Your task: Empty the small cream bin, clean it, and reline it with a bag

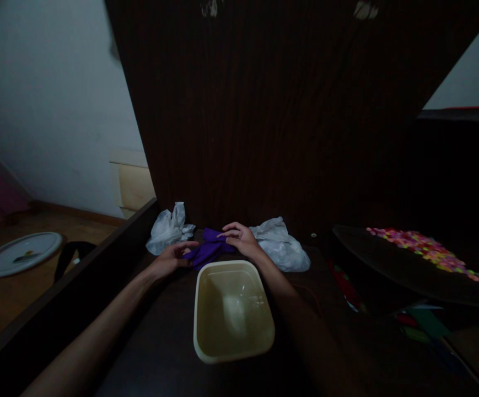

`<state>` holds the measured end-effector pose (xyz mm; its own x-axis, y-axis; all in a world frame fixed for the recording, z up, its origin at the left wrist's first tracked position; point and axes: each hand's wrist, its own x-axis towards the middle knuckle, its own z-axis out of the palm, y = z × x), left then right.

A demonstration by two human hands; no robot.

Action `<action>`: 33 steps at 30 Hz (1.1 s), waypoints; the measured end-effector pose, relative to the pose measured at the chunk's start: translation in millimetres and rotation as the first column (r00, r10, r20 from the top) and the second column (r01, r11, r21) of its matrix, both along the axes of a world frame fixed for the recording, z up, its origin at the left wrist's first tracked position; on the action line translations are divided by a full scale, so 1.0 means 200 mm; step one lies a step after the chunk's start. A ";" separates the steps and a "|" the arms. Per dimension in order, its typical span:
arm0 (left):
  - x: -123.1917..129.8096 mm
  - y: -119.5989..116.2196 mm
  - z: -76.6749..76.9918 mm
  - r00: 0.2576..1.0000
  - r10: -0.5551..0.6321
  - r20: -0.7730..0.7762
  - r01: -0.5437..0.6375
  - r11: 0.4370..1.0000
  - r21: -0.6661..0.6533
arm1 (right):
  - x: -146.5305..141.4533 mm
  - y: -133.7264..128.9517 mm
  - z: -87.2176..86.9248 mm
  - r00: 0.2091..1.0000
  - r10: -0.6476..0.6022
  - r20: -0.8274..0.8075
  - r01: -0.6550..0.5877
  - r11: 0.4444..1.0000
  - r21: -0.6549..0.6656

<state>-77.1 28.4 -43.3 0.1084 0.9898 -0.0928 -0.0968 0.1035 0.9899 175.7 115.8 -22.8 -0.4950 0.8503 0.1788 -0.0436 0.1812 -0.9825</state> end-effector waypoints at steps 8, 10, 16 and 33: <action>0.04 -0.01 0.03 0.998 0.037 -0.040 -0.034 0.996 0.084 | -0.03 0.03 0.25 0.997 0.060 0.039 -0.062 0.997 0.049; 0.04 0.00 0.01 0.996 0.075 -0.046 -0.069 0.991 0.119 | -0.04 0.03 0.32 0.995 0.087 0.057 -0.091 0.993 0.073; 0.06 0.03 0.03 0.992 0.093 -0.087 -0.073 0.975 0.208 | -0.08 0.00 0.49 0.985 0.107 0.132 -0.131 0.973 0.190; 0.23 0.12 0.35 0.998 0.054 -0.027 -0.036 0.893 0.449 | -0.06 -0.06 0.59 0.972 0.048 0.230 -0.131 0.923 0.362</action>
